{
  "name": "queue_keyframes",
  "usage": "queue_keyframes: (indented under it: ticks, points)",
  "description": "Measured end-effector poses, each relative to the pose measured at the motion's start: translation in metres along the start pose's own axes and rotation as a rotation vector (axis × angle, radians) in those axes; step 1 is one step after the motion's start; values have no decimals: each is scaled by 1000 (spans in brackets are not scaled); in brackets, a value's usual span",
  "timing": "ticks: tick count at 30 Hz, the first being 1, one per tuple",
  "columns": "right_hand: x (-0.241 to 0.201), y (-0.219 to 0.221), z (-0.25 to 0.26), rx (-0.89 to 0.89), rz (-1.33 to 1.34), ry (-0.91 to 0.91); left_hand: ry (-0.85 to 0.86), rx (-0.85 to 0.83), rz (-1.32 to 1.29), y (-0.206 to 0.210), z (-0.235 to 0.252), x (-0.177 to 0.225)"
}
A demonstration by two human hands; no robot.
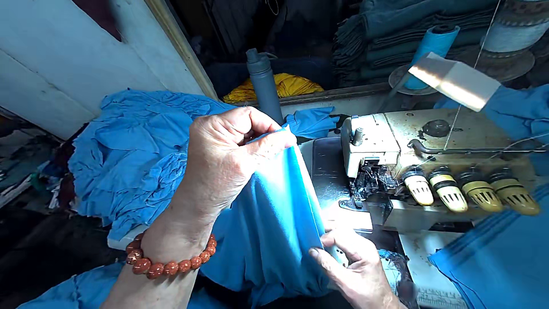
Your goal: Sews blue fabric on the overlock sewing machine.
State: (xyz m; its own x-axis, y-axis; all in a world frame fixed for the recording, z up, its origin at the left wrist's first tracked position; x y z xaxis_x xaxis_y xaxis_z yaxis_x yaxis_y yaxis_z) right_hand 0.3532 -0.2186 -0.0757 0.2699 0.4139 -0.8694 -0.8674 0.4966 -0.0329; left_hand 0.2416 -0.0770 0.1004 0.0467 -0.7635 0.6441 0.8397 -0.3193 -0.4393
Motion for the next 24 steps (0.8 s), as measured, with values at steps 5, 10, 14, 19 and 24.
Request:
queue_keyframes:
  ticks: [5,10,14,19,24]
  points:
    - [0,-7,-6,65,69,90,-5,-3,-9,-6,-3,-15]
    - [7,-7,-12,116,70,13,22,-50,-34,-5,-1,-22]
    - [10,-5,-12,122,74,-16,-11,-42,-95,12,15,-5]
    - [10,-5,-12,132,70,-18,53,-110,-125,15,18,-10]
    - [12,-5,-10,141,88,-12,148,-57,-105,13,18,-9]
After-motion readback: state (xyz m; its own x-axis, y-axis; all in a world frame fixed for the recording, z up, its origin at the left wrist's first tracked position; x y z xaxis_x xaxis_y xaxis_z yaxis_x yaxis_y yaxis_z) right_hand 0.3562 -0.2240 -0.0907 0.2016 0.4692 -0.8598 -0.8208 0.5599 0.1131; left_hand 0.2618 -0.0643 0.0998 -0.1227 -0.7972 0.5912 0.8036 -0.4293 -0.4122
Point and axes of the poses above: each hand's wrist, its own z-axis towards the middle knuckle, its own y-axis out of the palm, x = y × z, the point moved 8 cm from there along z, towards the middle knuckle, and after that the axes turned 1 degree about y, right-handed, at the moved point
